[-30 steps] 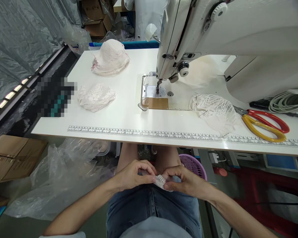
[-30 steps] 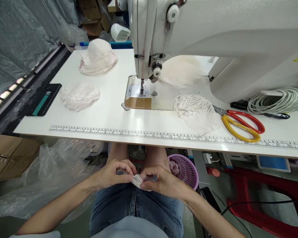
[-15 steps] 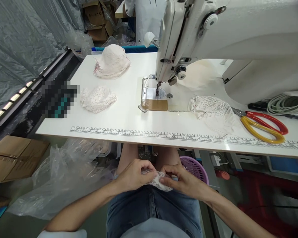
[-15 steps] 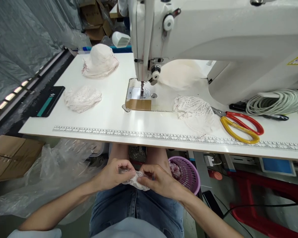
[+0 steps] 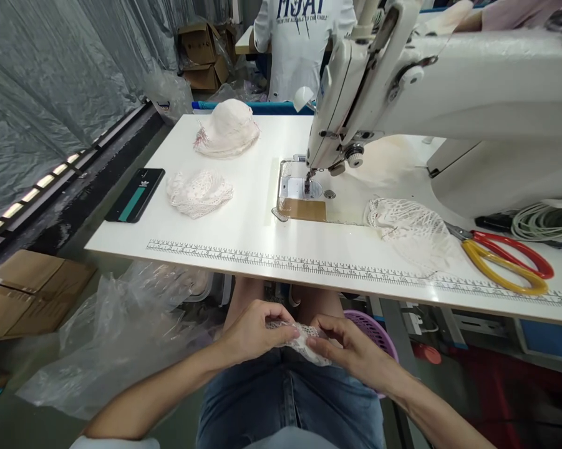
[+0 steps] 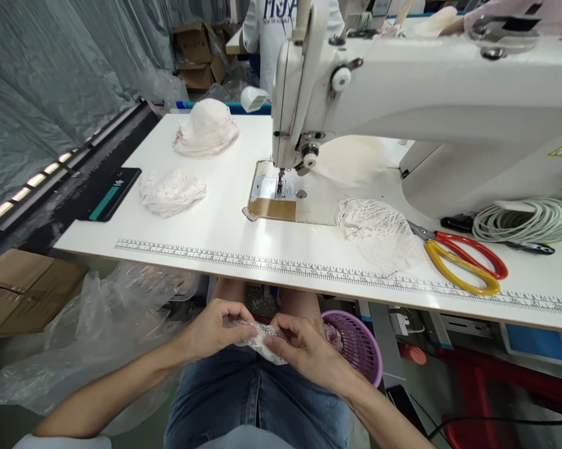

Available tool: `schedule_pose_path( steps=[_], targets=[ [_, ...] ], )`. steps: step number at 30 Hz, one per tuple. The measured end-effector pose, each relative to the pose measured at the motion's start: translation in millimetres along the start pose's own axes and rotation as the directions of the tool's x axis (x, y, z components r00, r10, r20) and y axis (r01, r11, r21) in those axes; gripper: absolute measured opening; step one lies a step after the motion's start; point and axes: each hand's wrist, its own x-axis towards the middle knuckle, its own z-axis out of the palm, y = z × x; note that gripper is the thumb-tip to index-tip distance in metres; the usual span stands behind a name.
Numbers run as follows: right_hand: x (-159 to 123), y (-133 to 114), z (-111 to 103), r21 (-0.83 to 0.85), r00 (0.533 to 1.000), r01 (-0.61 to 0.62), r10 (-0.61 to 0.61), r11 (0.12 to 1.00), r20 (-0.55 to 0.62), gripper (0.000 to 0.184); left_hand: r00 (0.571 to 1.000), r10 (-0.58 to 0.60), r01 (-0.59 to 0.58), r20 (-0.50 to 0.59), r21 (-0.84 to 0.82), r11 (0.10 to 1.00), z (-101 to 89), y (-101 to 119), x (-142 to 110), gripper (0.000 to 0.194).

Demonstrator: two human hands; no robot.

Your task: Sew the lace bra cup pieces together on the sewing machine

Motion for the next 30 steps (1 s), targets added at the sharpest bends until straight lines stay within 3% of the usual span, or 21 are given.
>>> schedule_pose_path(
  steps=[3,6,8,11,13,16,18,21,23,26,28,30],
  targets=[
    [6.4,-21.7,-1.7,0.026,0.993,0.106,-0.104,0.994,-0.062,0.040,0.999,0.038,-0.036,-0.012,0.103,0.994,-22.2,36.0,0.6,0.019],
    [22.4,-48.5,-13.3,-0.028,0.966,0.221,-0.223,0.975,-0.129,0.043,0.990,0.142,-0.141,0.018,0.302,0.943,-53.0,84.8,16.5,0.020],
    [38.3,-63.8,-28.4,-0.137,0.942,0.262,-0.284,0.955,-0.179,0.043,0.980,0.188,-0.200,0.071,0.411,0.890,-72.9,113.7,40.3,0.024],
    [63.1,-75.4,-60.4,-0.396,0.918,0.247,-0.344,0.884,-0.196,0.041,0.980,0.146,-0.198,0.138,0.533,0.823,-95.8,139.8,90.9,0.021],
    [74.8,-74.6,-83.5,-0.606,0.878,0.216,-0.424,0.766,-0.223,0.037,0.988,0.094,-0.150,0.124,0.604,0.783,-103.9,145.3,124.7,0.017],
    [81.8,-68.6,-111.8,-0.836,0.736,0.201,-0.642,0.511,-0.216,0.025,0.992,0.051,-0.113,0.114,0.642,0.759,-105.7,144.6,159.1,0.020],
    [83.2,-67.5,-123.7,-0.905,0.664,0.256,-0.742,0.340,-0.090,0.026,0.993,0.033,-0.102,0.116,0.659,0.745,-103.6,144.9,169.3,0.021],
    [88.5,-69.4,-132.9,-0.938,0.600,0.337,-0.787,0.084,0.145,0.037,0.990,0.019,-0.112,0.143,0.676,0.728,-101.1,149.7,175.2,0.018],
    [94.2,-68.7,-135.6,-0.940,0.573,0.341,-0.786,-0.032,0.235,0.034,0.986,0.011,-0.125,0.169,0.684,0.719,-101.4,152.6,179.9,0.016],
    [100.4,-63.4,-136.5,-0.951,0.592,0.302,-0.768,-0.071,0.245,0.028,0.976,0.056,-0.194,0.212,0.718,0.669,-106.8,150.6,193.3,0.018],
    [101.0,-60.8,-136.0,-0.957,0.610,0.284,-0.761,-0.053,0.223,0.031,0.954,0.238,-0.290,0.185,0.777,0.559,-113.5,145.6,204.6,0.026],
    [99.9,-60.4,-135.1,-0.959,0.619,0.281,-0.758,-0.028,0.204,0.035,0.865,0.490,-0.348,0.108,0.832,0.432,-120.1,139.9,213.0,0.037]
  ],
)
